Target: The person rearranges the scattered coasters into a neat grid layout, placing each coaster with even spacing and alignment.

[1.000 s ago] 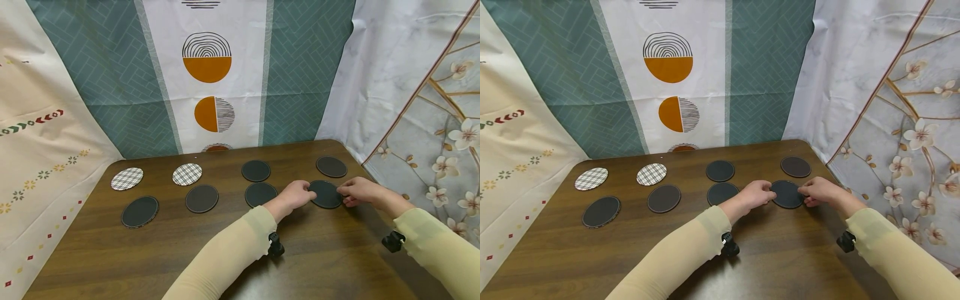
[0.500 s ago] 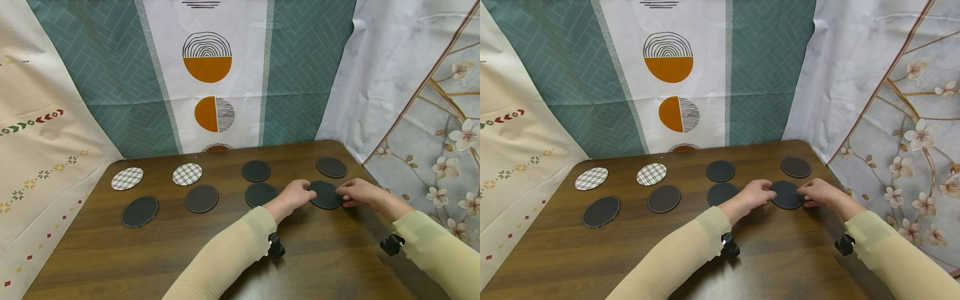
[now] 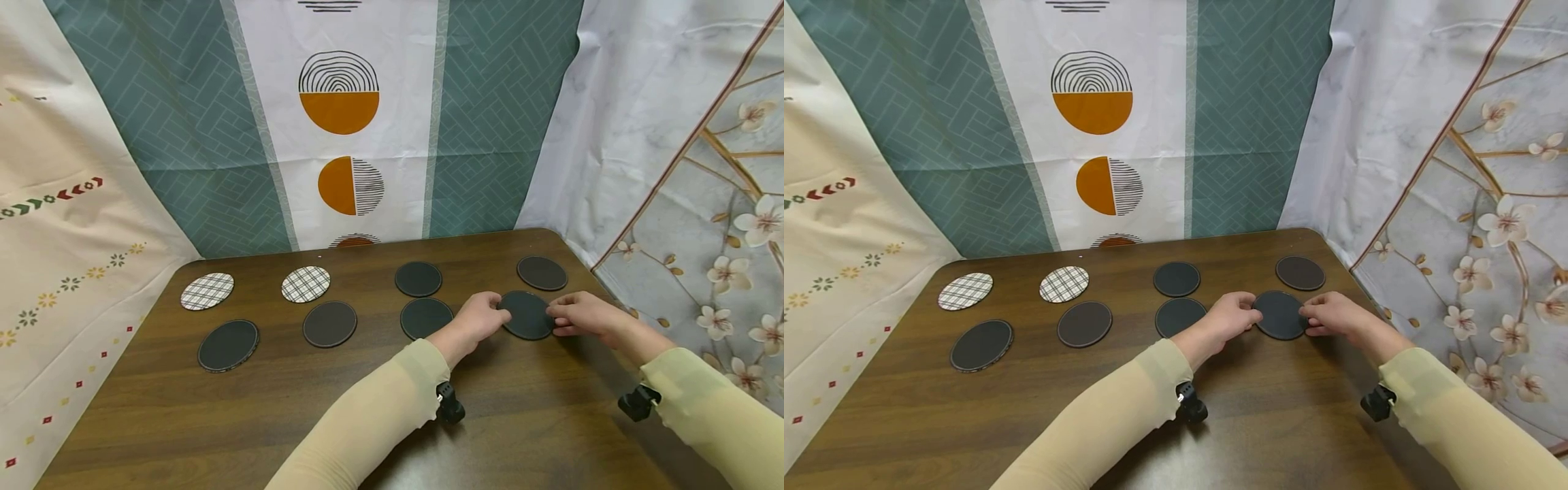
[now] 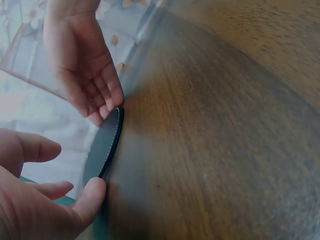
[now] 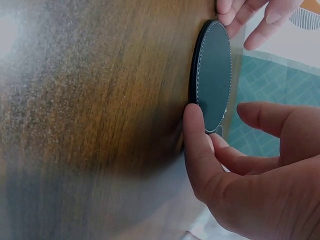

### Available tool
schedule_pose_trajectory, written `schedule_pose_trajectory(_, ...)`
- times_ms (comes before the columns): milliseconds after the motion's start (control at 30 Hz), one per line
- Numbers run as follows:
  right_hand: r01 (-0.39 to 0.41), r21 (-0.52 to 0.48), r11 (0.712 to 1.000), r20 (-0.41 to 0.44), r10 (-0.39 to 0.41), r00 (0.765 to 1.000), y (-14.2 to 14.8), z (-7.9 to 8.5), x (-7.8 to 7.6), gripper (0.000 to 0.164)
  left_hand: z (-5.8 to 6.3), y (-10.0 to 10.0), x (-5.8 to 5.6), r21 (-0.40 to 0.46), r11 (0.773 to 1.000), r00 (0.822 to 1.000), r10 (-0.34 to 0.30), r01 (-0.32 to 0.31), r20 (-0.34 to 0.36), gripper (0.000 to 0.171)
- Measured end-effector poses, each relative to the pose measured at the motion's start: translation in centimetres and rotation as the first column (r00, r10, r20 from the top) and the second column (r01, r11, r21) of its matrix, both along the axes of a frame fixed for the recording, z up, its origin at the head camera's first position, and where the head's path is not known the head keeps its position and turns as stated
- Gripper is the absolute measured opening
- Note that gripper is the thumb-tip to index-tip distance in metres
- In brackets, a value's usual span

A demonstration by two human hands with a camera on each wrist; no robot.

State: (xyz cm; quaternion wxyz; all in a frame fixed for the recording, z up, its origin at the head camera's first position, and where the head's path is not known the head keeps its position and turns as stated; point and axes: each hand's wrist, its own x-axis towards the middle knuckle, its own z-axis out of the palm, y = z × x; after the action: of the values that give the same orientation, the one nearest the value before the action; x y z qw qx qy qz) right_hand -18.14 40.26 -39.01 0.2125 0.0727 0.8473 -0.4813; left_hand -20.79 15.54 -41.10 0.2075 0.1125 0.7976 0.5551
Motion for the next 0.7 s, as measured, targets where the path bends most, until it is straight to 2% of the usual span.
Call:
schedule_pose_trajectory(333, -0.003, -0.037, 0.999, -0.025, 0.002, 1.0, -0.2, 0.0, -0.1, 0.06, -0.3, -0.5, -0.5, 0.053, 0.998, 1.0, 0.027, -0.027, 0.0, 0.054)
schedule_pose_trajectory(700, 0.014, -0.056, 0.998, -0.077, -0.018, 0.997, -1.4, 0.4, -0.3, 0.059, -0.5, -1.9, -1.2, 0.06, 0.998, 1.0, 0.028, -0.027, -0.008, 0.055)
